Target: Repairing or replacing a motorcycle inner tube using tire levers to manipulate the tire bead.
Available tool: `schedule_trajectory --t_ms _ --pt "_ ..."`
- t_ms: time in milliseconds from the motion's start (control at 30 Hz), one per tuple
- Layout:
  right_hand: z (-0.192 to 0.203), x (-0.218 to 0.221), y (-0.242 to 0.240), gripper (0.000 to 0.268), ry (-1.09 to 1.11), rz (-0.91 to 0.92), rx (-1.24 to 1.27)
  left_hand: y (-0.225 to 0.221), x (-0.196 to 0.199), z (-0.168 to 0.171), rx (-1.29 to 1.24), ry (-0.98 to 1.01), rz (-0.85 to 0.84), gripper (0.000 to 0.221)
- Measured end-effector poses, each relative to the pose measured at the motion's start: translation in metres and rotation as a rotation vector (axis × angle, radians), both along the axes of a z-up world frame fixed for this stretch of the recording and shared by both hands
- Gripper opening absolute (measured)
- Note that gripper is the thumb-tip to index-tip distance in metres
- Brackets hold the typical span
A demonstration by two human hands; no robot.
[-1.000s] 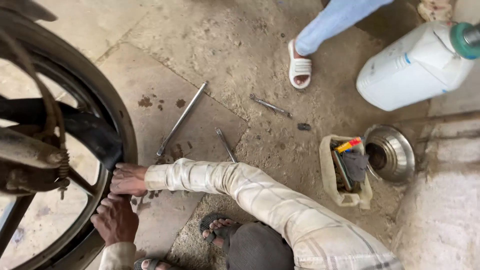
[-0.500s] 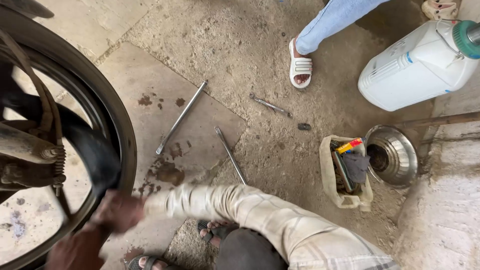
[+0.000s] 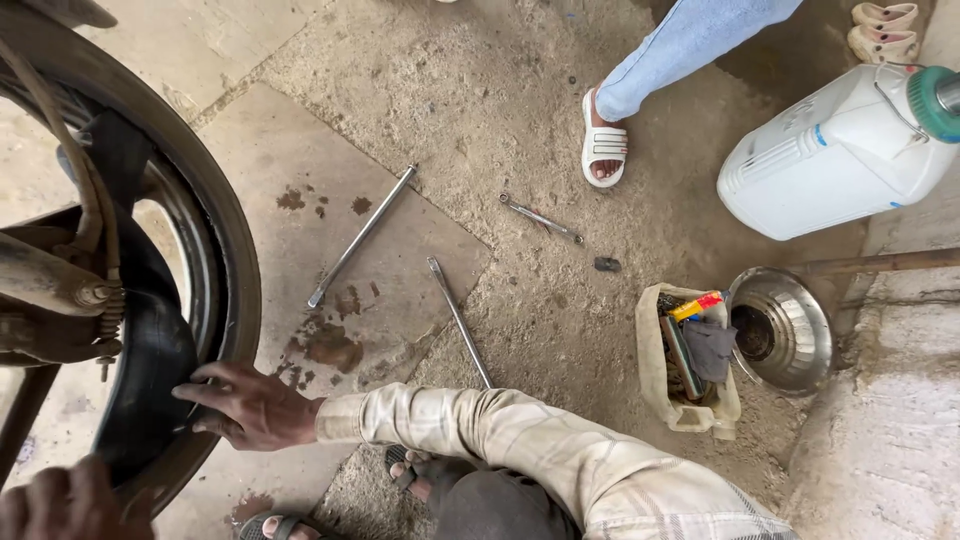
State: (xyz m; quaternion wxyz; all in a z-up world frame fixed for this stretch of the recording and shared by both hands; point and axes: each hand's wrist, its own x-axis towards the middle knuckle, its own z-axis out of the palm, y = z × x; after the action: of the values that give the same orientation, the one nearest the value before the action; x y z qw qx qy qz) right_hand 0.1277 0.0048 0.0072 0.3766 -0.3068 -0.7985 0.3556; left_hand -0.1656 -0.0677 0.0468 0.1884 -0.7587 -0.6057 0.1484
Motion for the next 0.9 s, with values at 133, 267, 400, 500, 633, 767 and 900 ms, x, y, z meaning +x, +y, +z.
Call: schedule_trajectory --t_ms 133,267,400,500,633,767,900 --pt "-0.004 -0.013 0.030 0.053 -0.008 0.047 0.100 0.026 0.131 0.090 0.170 -0.125 0.196 0.053" --pt "-0.027 -0.030 0.005 0.047 -0.013 -0.002 0.172 -0.021 0.128 0.070 0.039 0.040 0.239 0.032" --pt "-0.013 -0.022 0.037 0.049 -0.097 0.018 0.279 0.012 0.144 0.066 0.254 -0.007 0.201 0.033" --pt "-0.002 -0.020 0.018 0.053 -0.080 0.028 0.188 0.005 0.147 0.070 0.103 0.053 0.195 0.032" --pt "-0.017 -0.017 0.010 0.059 -0.117 0.058 0.163 0.011 0.163 0.073 0.031 0.127 0.215 0.036" --pt "0.016 -0.001 0.029 0.065 -0.264 0.171 0.189 0.007 0.162 0.062 0.046 0.248 0.169 0.034" --pt "0.019 0.005 0.035 0.083 -0.324 0.244 0.302 0.012 0.164 0.057 -0.047 0.211 0.245 0.036"
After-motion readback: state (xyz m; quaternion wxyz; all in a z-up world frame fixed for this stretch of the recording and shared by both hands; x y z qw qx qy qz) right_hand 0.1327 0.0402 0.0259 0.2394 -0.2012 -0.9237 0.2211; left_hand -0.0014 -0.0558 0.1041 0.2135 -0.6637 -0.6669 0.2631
